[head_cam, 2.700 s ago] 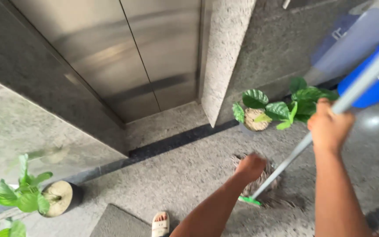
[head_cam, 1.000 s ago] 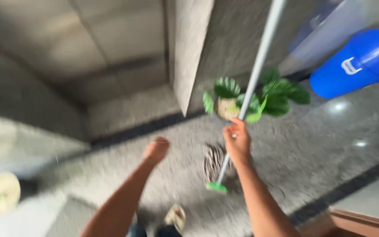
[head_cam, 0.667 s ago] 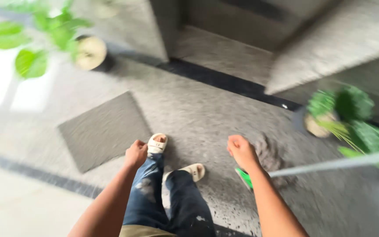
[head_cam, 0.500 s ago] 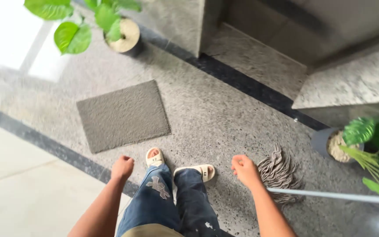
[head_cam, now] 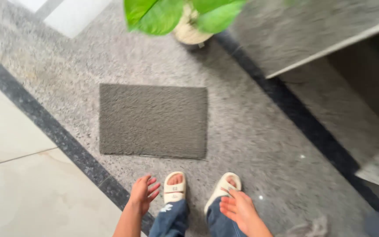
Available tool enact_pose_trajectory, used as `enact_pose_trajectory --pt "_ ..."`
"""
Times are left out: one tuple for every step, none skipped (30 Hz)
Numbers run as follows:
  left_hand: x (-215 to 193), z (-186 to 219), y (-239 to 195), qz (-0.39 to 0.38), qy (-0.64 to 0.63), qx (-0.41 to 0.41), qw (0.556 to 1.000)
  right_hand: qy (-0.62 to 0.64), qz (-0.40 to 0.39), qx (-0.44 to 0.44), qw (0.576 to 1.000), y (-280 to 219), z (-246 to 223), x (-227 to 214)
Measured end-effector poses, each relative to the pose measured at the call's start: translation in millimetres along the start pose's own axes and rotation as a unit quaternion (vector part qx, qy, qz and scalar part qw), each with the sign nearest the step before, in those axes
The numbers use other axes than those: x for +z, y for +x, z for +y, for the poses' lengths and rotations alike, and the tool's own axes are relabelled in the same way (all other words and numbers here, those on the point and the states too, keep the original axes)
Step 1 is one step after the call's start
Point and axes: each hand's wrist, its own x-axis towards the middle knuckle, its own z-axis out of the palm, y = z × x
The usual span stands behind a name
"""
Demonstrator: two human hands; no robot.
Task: The person mops a floor area by dipping a mop into a bucket, wringing it out by hand, then wiping the floor with the mop, repositioning a mat as needed.
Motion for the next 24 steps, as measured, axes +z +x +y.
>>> enact_pose_trajectory --pt "-10.0 -1.1 30.2 -0.005 -0.055 0.019 0.998 0.001 -0.033 0.022 0.999 44.3 10.4 13.8" --pt "-19.6 -3.2 59.9 -0.010 -0.110 0.039 0.993 0.001 -0.065 0.045 0.997 88.5 20.9 27.0" --pt "-25.3 -2.1 107.6 -0.005 -0.123 0.054 0.991 -0.011 -0.081 0.038 0.996 149.7 25.0 42.1" --pt "-29.7 -1.7 156.3 0.006 -0.170 0.045 0.984 -0.016 -0.098 0.066 0.993 212.5 28.0 57.4" --pt "-33.7 -13.1 199.7 0.016 -0.211 0.026 0.977 -0.020 -0.106 0.100 0.989 268.7 38.4 60.7" --pt "-28.1 6.9 235.7 0.020 -0.221 0.031 0.975 -0.029 -0.112 0.099 0.988 292.2 21.0 93.5" --pt "-38.7 -8.1 250.0 0.030 -0.205 0.020 0.978 -0.005 -0.105 0.092 0.990 293.7 35.7 99.4" --pt "-49.5 -24.3 263.7 0.040 -0.190 0.008 0.981 0.019 -0.097 0.084 0.992 295.3 50.5 104.9" --pt "-48.4 -19.4 267.4 0.051 -0.190 -0.013 0.980 0.014 -0.082 0.102 0.991 286.8 51.9 123.2" --pt "-46.7 -12.8 271.3 0.055 -0.215 -0.020 0.975 0.057 -0.055 0.093 0.992 278.5 51.6 142.7" --pt "-32.7 11.6 286.3 0.050 -0.245 -0.013 0.968 0.100 -0.038 0.068 0.992 281.0 32.8 173.0" --pt "-28.4 11.7 304.4 0.052 -0.250 -0.019 0.967 0.094 -0.033 0.070 0.993 291.0 30.1 178.2" --pt "-31.8 17.7 319.3 0.047 -0.290 -0.017 0.956 0.148 0.023 0.077 0.986 299.3 30.8 190.3" --pt "-34.9 24.4 330.8 0.042 -0.330 -0.015 0.943 0.200 0.079 0.082 0.973 304.4 30.3 201.6" --pt "-33.9 30.5 322.2 0.050 -0.330 -0.018 0.943 0.197 0.081 0.089 0.973 335.6 46.8 193.0" --pt "-31.4 37.2 310.5 0.084 -0.322 -0.026 0.943 0.230 0.040 0.060 0.971 363.6 62.5 182.8" --pt "-21.8 49.2 300.1 0.111 -0.311 -0.032 0.943 0.268 0.000 0.024 0.963 390.5 73.3 171.2" --pt "-31.8 37.2 314.9 0.112 -0.306 -0.034 0.945 0.271 0.003 0.025 0.962 385.5 77.7 171.2" --pt "-35.6 36.2 334.3 0.062 -0.310 -0.035 0.948 0.284 -0.069 -0.011 0.956 385.0 71.9 177.6" --pt "-38.5 36.4 351.5 0.011 -0.312 -0.035 0.949 0.295 -0.140 -0.049 0.944 382.3 64.9 183.1" --pt "-34.5 40.2 352.0 0.006 -0.307 -0.032 0.951 0.300 -0.141 -0.053 0.942 355.4 41.9 199.5" --pt "-30.0 43.9 350.3 0.011 -0.289 0.048 0.956 0.253 -0.118 -0.090 0.956 326.5 18.3 214.4" --pt "-24.6 46.6 346.8 0.014 -0.269 0.126 0.955 0.206 -0.091 -0.125 0.966 295.0 -5.0 226.3" --pt "-14.0 57.6 323.2 0.008 -0.263 0.128 0.956 0.214 -0.090 -0.129 0.964 278.6 -20.7 226.4"
